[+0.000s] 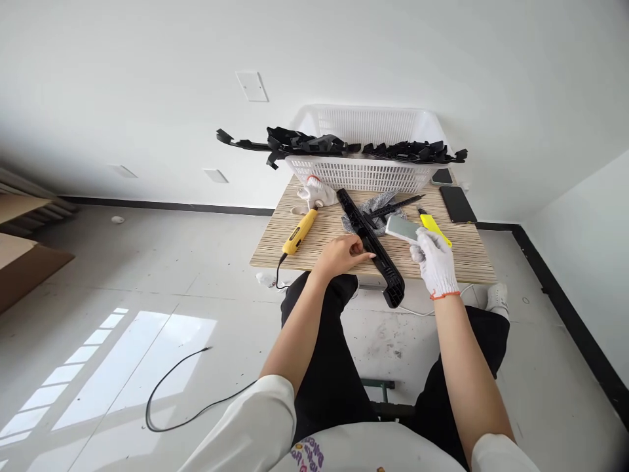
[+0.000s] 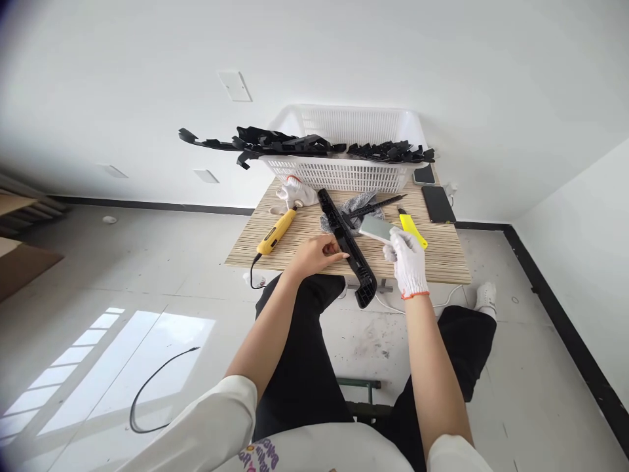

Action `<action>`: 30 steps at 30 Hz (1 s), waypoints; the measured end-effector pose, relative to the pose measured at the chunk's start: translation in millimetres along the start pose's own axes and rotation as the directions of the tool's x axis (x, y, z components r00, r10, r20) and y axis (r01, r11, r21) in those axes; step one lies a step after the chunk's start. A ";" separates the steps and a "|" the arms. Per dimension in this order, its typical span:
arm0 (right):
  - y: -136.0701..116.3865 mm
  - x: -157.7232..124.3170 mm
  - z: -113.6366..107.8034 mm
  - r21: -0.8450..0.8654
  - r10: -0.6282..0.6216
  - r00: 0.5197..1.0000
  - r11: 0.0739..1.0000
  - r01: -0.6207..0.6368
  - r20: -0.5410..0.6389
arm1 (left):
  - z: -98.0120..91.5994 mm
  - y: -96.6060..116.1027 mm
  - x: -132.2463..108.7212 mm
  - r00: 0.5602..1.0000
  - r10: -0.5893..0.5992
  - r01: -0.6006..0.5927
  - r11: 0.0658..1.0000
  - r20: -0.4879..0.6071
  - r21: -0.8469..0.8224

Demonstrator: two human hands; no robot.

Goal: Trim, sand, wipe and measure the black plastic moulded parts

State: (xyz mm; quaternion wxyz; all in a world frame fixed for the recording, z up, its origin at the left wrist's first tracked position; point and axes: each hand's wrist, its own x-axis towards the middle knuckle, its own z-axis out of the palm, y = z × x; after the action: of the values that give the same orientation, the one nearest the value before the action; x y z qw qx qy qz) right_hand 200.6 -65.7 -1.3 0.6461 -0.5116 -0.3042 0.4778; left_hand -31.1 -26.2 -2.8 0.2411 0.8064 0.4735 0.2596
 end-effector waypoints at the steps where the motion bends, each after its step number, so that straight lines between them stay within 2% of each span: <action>1: 0.0 0.6 0.4 -0.008 0.022 0.999 1.000 -0.022 0.030 | 0.3 -0.3 0.0 1.000 0.003 -0.003 1.000 -0.002 0.003; 3: 0.0 0.8 1.0 -0.010 0.034 0.998 0.999 -0.034 0.053 | 1.1 -1.1 -0.1 1.000 0.014 -0.014 1.000 -0.007 0.012; 6: -0.2 1.2 1.7 0.046 -0.008 1.000 0.999 0.007 0.005 | 1.8 -2.2 -0.4 1.000 0.026 -0.026 0.999 -0.013 0.025; 9: -1.1 3.7 1.2 -0.001 0.060 0.996 0.998 -0.060 0.072 | 1.4 -1.9 -0.6 1.000 0.030 -0.030 0.999 -0.005 0.043; 13: -3.5 6.9 -2.2 0.113 -0.014 1.000 0.993 0.017 -0.026 | 0.3 0.3 -0.9 0.997 0.070 -0.071 0.995 0.013 0.066; 17: -5.0 6.7 -6.3 0.045 0.097 0.987 0.994 -0.104 0.130 | 1.2 2.1 -1.0 0.996 0.091 -0.092 0.993 0.010 0.081; 21: -4.4 7.0 -9.9 0.152 0.002 1.000 0.988 -0.001 -0.008 | 3.8 0.8 -0.6 0.994 0.105 -0.104 0.990 -0.007 0.098; 25: -3.4 4.0 -13.6 0.044 0.116 0.982 0.991 -0.124 0.148 | 6.5 -0.8 -0.4 0.993 0.118 -0.116 0.986 -0.006 0.119; 30: -1.0 2.4 -13.2 0.157 -0.001 1.000 0.988 0.000 0.008 | 10.4 1.5 -0.2 0.991 0.128 -0.118 0.978 -0.048 0.170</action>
State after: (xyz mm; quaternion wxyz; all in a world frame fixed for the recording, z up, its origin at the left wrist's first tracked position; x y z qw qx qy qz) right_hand 213.5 -68.4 -4.4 0.6832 -0.4570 -0.2684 0.5024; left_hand -23.5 -28.4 -9.7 0.1420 0.8436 0.4496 0.2570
